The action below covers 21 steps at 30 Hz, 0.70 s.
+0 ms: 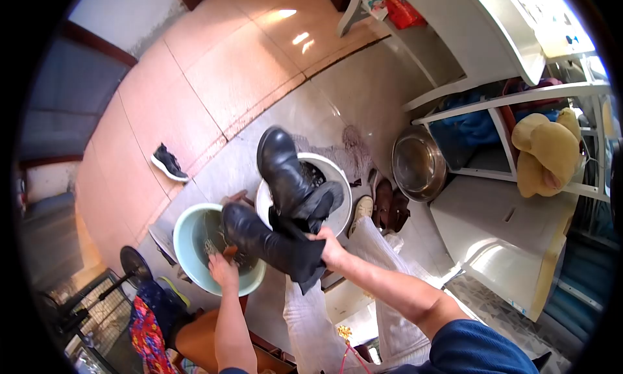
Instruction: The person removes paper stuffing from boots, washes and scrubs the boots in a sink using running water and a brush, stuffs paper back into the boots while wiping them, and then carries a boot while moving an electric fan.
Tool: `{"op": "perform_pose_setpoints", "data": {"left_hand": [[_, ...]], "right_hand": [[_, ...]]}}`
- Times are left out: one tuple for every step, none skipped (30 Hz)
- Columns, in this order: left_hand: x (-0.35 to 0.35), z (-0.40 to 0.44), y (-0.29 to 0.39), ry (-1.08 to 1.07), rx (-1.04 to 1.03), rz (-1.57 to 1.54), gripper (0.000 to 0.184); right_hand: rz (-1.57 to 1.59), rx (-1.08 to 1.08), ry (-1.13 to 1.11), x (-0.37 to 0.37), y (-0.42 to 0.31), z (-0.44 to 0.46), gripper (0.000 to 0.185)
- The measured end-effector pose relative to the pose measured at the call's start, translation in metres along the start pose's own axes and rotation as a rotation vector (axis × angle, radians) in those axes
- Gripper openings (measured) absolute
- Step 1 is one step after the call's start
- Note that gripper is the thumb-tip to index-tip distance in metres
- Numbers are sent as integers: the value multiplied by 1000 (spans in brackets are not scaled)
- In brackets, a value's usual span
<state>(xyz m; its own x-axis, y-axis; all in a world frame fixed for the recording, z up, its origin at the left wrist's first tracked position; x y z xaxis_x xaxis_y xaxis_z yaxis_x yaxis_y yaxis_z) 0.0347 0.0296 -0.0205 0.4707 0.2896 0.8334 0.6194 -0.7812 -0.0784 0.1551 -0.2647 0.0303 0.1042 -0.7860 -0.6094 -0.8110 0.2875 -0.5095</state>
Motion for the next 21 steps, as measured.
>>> {"op": "perform_pose_setpoints", "data": {"left_hand": [[-1, -4, -15, 40, -23, -36, 40], [-2, -6, -30, 20, -7, -73, 40], [24, -42, -9, -16, 0, -115, 40], [38, -51, -26, -11, 53, -135, 40], [30, -51, -14, -19, 67, -210, 40], [41, -57, -29, 3, 144, -237, 40], [48, -63, -45, 40, 156, -228, 42], [50, -75, -41, 39, 171, -235, 43], [64, -84, -42, 59, 198, -234, 44], [78, -92, -41, 69, 229, -234, 46], [90, -106, -41, 62, 265, -228, 48], [100, -113, -42, 119, 271, -197, 47], [115, -111, -37, 191, 276, -171, 47], [156, -127, -1, -101, 303, -211, 57], [168, -139, 2, -58, 246, -243, 51], [204, -159, 25, -1, 195, -250, 51], [235, -177, 48, 62, 147, -260, 52], [243, -181, 45, 68, 148, -266, 52], [251, -174, 36, 89, 197, -243, 53], [259, -167, 33, 114, 245, -226, 53], [283, -175, 37, 115, 283, -204, 55]], "right_hand": [[-126, 80, 33, -8, 0, 0, 24], [-94, 19, 29, -8, 15, 4, 18], [-98, -94, 42, 8, 0, -22, 13], [-140, 36, -55, 2, 3, -18, 12], [-266, -36, 14, 22, -5, -13, 13], [-469, -6, 57, 9, -20, -13, 16], [-510, -110, 134, 3, -30, -14, 18], [-483, -71, 165, 10, -46, -23, 19], [-446, -24, 173, 11, -65, -25, 21], [-458, -29, 109, 12, -98, -32, 23], [-503, -4, 82, 28, -109, -29, 23], [-439, 132, 78, 24, -152, -43, 22], [-374, 280, 64, 20, -209, -57, 21], [-349, 317, 44, 30, -245, -61, 21], [-324, 342, 31, 40, -277, -69, 21], [-298, 431, 35, 42, -321, -85, 21], [-272, 523, 31, 40, -369, -104, 22], [-267, 562, 89, 40, -412, -130, 24], [-263, 619, 140, 41, -455, -151, 26], [-161, 629, 230, 45, -489, -167, 28], [-51, 620, 335, 56, -518, -183, 30]]}}
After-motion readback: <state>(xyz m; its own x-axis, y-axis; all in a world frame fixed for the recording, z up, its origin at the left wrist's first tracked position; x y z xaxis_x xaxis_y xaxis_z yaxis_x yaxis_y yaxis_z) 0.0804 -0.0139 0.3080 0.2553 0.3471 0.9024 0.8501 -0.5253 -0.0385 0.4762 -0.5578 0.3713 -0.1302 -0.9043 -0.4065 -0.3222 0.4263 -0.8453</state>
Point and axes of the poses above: each hand's wrist, its own z-axis towards the middle knuckle, its own x-axis out of the back of the hand, y = z × x, the point moved 5 cm from there along z, towards the middle knuckle, and after that the axes turned 9 degrees about -y, right-handed, at the moved point
